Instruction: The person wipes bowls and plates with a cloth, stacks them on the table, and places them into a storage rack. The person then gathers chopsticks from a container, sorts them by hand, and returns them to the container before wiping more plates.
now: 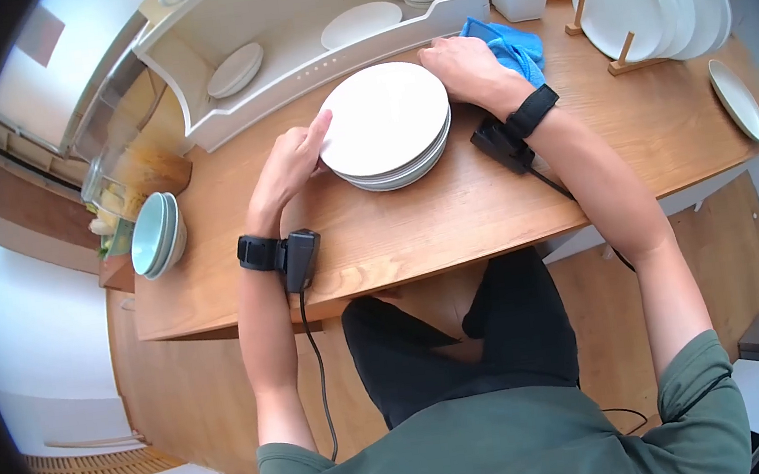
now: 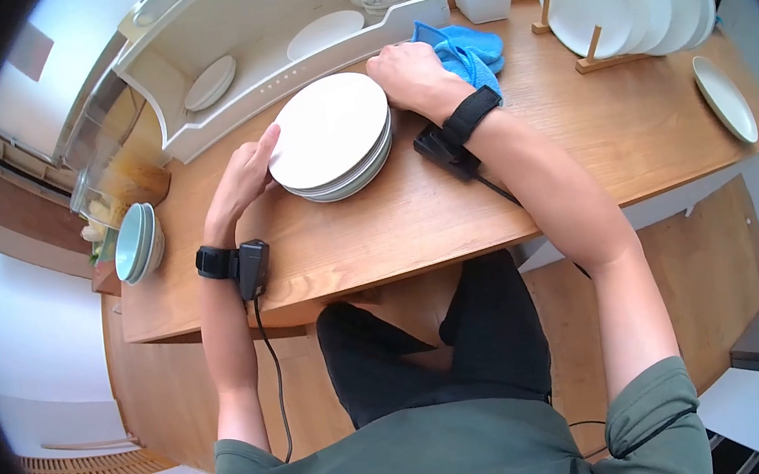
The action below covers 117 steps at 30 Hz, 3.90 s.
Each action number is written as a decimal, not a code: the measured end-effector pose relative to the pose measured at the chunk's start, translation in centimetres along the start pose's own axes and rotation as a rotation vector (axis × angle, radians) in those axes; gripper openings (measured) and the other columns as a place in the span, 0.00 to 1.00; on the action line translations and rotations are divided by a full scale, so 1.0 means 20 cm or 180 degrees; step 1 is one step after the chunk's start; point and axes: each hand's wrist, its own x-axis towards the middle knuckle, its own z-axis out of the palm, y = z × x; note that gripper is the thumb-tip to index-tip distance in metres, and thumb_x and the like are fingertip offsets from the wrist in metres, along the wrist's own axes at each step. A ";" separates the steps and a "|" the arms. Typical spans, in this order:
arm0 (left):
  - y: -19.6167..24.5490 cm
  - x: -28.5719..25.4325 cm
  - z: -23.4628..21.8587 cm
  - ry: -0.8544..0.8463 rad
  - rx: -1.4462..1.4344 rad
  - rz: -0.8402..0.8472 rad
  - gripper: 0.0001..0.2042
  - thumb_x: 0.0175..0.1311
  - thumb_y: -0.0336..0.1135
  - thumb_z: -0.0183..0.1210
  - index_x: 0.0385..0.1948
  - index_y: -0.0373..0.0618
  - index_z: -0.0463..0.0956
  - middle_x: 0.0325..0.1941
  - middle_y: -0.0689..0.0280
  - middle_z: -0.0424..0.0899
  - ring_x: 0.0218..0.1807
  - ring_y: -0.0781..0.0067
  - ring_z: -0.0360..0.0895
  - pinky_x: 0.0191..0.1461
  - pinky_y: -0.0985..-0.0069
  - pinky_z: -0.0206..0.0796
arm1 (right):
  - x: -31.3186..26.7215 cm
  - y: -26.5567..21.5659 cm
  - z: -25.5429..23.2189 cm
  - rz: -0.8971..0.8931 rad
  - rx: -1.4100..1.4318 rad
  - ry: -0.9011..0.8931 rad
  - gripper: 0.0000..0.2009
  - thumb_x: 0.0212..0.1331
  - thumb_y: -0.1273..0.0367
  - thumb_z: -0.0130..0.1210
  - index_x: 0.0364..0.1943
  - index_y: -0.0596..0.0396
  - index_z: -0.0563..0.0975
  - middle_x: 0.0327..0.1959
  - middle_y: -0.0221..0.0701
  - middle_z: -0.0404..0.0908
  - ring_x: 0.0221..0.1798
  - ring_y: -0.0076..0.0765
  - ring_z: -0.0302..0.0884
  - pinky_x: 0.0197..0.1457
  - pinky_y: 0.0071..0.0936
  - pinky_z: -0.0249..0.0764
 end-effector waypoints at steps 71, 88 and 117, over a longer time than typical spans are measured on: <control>0.21 0.00 0.06 0.0621 -0.2683 0.1747 0.22 0.67 0.35 0.51 0.61 0.39 0.59 0.28 0.59 0.80 0.24 0.76 0.79 0.20 0.80 0.72 | 0.05 -0.26 -0.33 -0.0616 0.1506 0.2150 0.11 0.53 0.81 0.52 0.41 0.60 0.75 0.40 0.43 0.74 0.42 0.50 0.75 0.44 0.37 0.73; 0.16 0.06 0.07 0.2016 -0.3333 0.1672 0.18 0.70 0.37 0.48 0.56 0.37 0.65 0.26 0.66 0.78 0.22 0.84 0.74 0.19 0.84 0.68 | 0.00 -0.40 -0.34 -0.1644 0.1436 0.1262 0.09 0.49 0.83 0.53 0.32 0.56 0.78 0.34 0.33 0.77 0.40 0.41 0.75 0.43 0.33 0.72; 0.12 0.04 0.05 0.1188 -0.2850 0.0931 0.18 0.70 0.40 0.43 0.56 0.40 0.66 0.36 0.64 0.78 0.29 0.82 0.77 0.21 0.83 0.70 | -0.01 0.09 -0.35 -0.0373 0.0409 0.0604 0.11 0.47 0.82 0.47 0.31 0.56 0.79 0.35 0.40 0.78 0.44 0.47 0.76 0.48 0.38 0.72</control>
